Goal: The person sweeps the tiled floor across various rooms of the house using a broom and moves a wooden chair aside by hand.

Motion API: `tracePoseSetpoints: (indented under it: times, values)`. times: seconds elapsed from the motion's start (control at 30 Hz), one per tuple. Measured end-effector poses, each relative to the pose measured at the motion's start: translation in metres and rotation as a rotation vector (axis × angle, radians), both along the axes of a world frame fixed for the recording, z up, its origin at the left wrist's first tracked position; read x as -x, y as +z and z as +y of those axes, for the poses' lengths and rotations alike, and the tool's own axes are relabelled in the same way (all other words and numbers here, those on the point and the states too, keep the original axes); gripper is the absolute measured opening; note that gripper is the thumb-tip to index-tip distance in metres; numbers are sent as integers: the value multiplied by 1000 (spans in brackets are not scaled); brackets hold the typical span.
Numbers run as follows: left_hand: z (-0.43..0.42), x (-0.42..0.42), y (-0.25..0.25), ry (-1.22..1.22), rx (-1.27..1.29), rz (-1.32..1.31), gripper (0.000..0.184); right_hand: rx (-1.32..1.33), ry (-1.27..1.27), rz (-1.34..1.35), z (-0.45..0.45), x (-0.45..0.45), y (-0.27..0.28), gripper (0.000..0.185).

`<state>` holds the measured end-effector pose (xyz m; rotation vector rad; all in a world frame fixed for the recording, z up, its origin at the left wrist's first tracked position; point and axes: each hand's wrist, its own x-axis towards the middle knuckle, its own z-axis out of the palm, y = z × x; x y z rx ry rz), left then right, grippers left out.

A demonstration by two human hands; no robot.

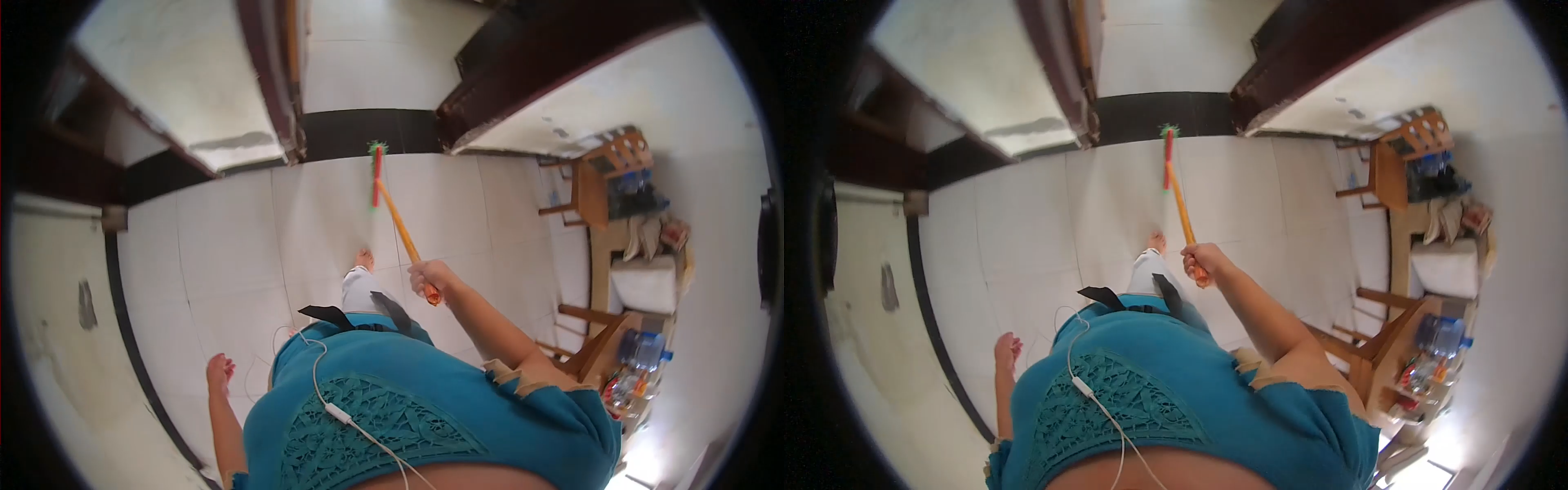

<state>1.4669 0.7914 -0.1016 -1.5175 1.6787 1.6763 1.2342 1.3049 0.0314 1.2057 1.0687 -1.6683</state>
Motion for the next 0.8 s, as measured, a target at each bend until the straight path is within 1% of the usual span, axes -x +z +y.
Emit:
tracePoseSetpoints:
  times: [0.03,0.07,0.13,0.17,0.27,0.37,0.47,0.57,0.63,0.67,0.77,0.8]
  values:
    - [21,27,19,-57,-10,-26,26,-53,107,95,22,5,-7,10]
    - [41,56,35,-118,-27,-56,26,-83,139,106,41,4,-12,11]
    - [75,113,44,-272,10,-75,26,-166,215,163,78,20,-9,12]
    - [86,142,46,-348,28,-88,26,-193,203,121,96,24,-13,10]
    - [110,223,42,-413,-40,30,27,-212,160,69,141,35,-20,12]
    - [139,296,42,-533,-58,60,28,-154,58,-7,171,47,-28,12]
    - [172,355,54,-623,-41,70,28,68,-161,-62,190,54,-44,12]
    - [181,404,41,-706,-38,36,29,61,-389,-116,192,77,-83,13]
    - [189,438,33,-733,-39,9,29,-176,6,-68,196,91,-125,19]
    - [193,457,28,-750,-41,-3,29,-300,197,-39,196,103,-135,22]
    - [199,524,10,-777,-52,16,30,-329,233,-9,176,152,-106,26]
    - [202,543,7,-774,-83,30,30,-266,140,1,177,165,-93,27]
